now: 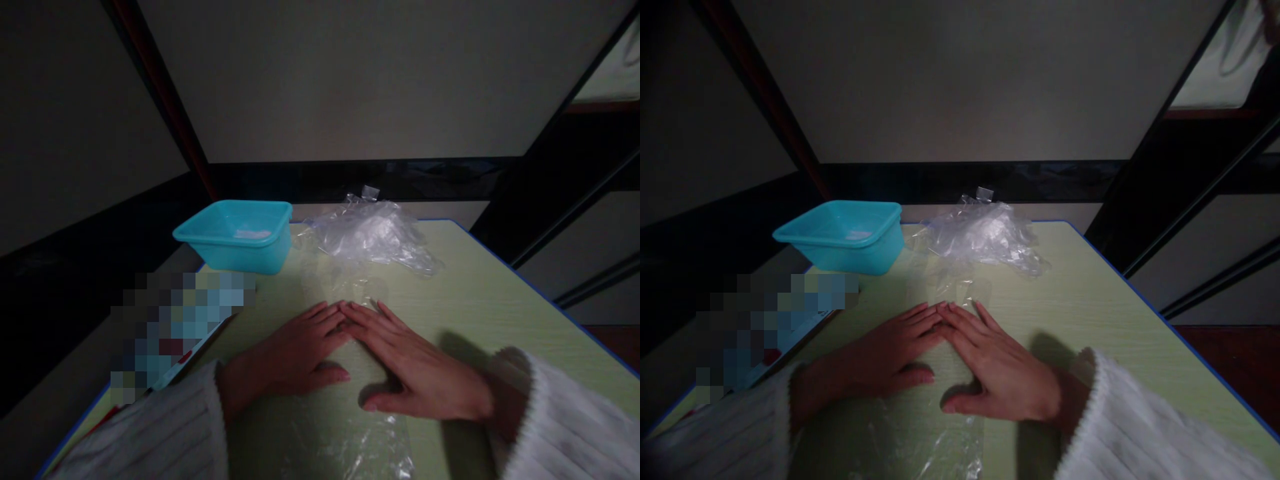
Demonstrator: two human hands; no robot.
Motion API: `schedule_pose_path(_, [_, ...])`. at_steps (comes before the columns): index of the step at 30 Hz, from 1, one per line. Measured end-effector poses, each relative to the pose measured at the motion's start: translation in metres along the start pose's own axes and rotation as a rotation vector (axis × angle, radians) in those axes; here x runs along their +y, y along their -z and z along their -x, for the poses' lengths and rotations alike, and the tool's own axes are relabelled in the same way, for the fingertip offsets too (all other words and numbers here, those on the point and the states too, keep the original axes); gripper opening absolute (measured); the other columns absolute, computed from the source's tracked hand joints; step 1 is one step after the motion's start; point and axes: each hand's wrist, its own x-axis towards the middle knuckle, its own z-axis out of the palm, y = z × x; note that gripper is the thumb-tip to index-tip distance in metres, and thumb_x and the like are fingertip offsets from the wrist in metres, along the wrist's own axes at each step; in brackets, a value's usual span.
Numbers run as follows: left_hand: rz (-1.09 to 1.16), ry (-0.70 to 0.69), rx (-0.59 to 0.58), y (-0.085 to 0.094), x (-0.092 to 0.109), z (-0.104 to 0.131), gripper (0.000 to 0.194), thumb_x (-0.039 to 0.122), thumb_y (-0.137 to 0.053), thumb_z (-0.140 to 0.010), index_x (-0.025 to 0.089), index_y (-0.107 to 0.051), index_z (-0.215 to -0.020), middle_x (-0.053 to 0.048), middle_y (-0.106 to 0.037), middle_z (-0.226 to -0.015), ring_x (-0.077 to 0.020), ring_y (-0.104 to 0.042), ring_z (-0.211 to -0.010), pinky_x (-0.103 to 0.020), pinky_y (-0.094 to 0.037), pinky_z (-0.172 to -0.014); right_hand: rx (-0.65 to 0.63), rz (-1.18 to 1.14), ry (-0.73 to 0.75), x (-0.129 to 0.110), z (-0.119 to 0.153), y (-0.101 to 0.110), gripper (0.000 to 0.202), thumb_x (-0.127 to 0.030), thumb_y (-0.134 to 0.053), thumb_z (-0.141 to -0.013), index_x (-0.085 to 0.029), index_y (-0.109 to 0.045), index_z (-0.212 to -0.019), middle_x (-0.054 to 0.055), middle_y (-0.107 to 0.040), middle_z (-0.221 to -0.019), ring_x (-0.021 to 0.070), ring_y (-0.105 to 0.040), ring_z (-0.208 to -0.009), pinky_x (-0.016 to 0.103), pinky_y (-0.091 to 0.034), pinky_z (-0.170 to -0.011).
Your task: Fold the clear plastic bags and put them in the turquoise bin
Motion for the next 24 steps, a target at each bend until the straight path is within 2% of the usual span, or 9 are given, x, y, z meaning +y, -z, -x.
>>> schedule_pose_path(4, [0.021,-0.011,0.001,0.0,0.0,0.0,0.052,0.043,-0.052,-0.084,0.016,-0.045,-0.127,-0.013,-0.03,-0.145,-0.0252,-0.019,-0.136,-0.044,-0.017,-0.111,-0.022,-0.068,0.066,-0.006,0.002,0.001,0.084,-0.051,-0.059,-0.076,-0.009,-0.024,-0.14,0.02,-0.019,-0.147,0.0279,-0.009,-0.137,0.053,-0.005,-0.109])
schedule_pose_path(8, [0.023,0.003,0.02,-0.003,-0.005,0.002,0.06,0.044,-0.052,-0.083,0.014,-0.038,-0.133,-0.014,-0.024,-0.147,-0.0254,-0.017,-0.137,-0.044,-0.017,-0.111,-0.026,-0.086,0.119,-0.009,0.006,0.003,0.088,-0.049,-0.061,-0.075,-0.007,-0.021,-0.141,0.019,-0.016,-0.148,0.0269,-0.008,-0.137,0.049,-0.003,-0.109])
schedule_pose_path(13, [0.02,0.034,0.039,-0.003,-0.014,0.004,0.06,0.046,-0.049,-0.085,0.018,-0.035,-0.136,-0.012,-0.024,-0.148,-0.0248,-0.016,-0.137,-0.043,-0.016,-0.111,0.041,-0.084,0.116,0.004,0.014,0.011,0.093,-0.048,-0.063,-0.075,-0.014,-0.011,-0.144,0.017,-0.019,-0.148,0.0262,-0.014,-0.136,0.048,-0.006,-0.109])
schedule_pose_path(15, [0.014,0.039,0.041,-0.003,-0.016,0.005,0.062,0.048,-0.047,-0.085,0.016,-0.032,-0.137,-0.013,-0.023,-0.148,-0.025,-0.016,-0.137,-0.043,-0.016,-0.111,0.015,-0.077,0.122,0.01,0.018,0.013,0.094,-0.05,-0.062,-0.075,-0.016,-0.009,-0.145,0.016,-0.018,-0.148,0.0268,-0.015,-0.136,0.051,-0.006,-0.109])
schedule_pose_path(20, [0.01,0.059,0.026,0.001,-0.012,0.005,0.064,0.05,-0.042,-0.087,0.012,-0.031,-0.138,-0.016,-0.021,-0.148,-0.0253,-0.015,-0.137,-0.042,-0.017,-0.11,-0.163,-0.109,0.212,0.002,0.025,0.014,0.085,-0.044,-0.056,-0.082,-0.012,-0.009,-0.144,0.016,-0.018,-0.146,0.0263,-0.017,-0.134,0.049,-0.006,-0.109])
schedule_pose_path(22, [0.024,0.065,0.031,0.002,-0.011,0.005,0.065,0.052,-0.042,-0.087,0.013,-0.032,-0.137,-0.016,-0.023,-0.147,-0.0256,-0.016,-0.137,-0.043,-0.017,-0.11,-0.192,-0.152,0.249,-0.009,0.026,0.013,0.079,-0.043,-0.054,-0.083,-0.014,-0.012,-0.143,0.013,-0.021,-0.145,0.0251,-0.021,-0.133,0.045,-0.012,-0.11])
schedule_pose_path(24, [0.041,0.068,0.034,0.003,-0.011,0.005,0.065,0.053,-0.042,-0.086,0.015,-0.031,-0.138,-0.015,-0.022,-0.147,-0.0258,-0.016,-0.137,-0.043,-0.018,-0.11,-0.174,-0.179,0.239,-0.017,0.026,0.009,0.065,-0.036,-0.048,-0.088,-0.018,-0.016,-0.143,0.009,-0.026,-0.142,0.0219,-0.025,-0.131,0.039,-0.02,-0.11])
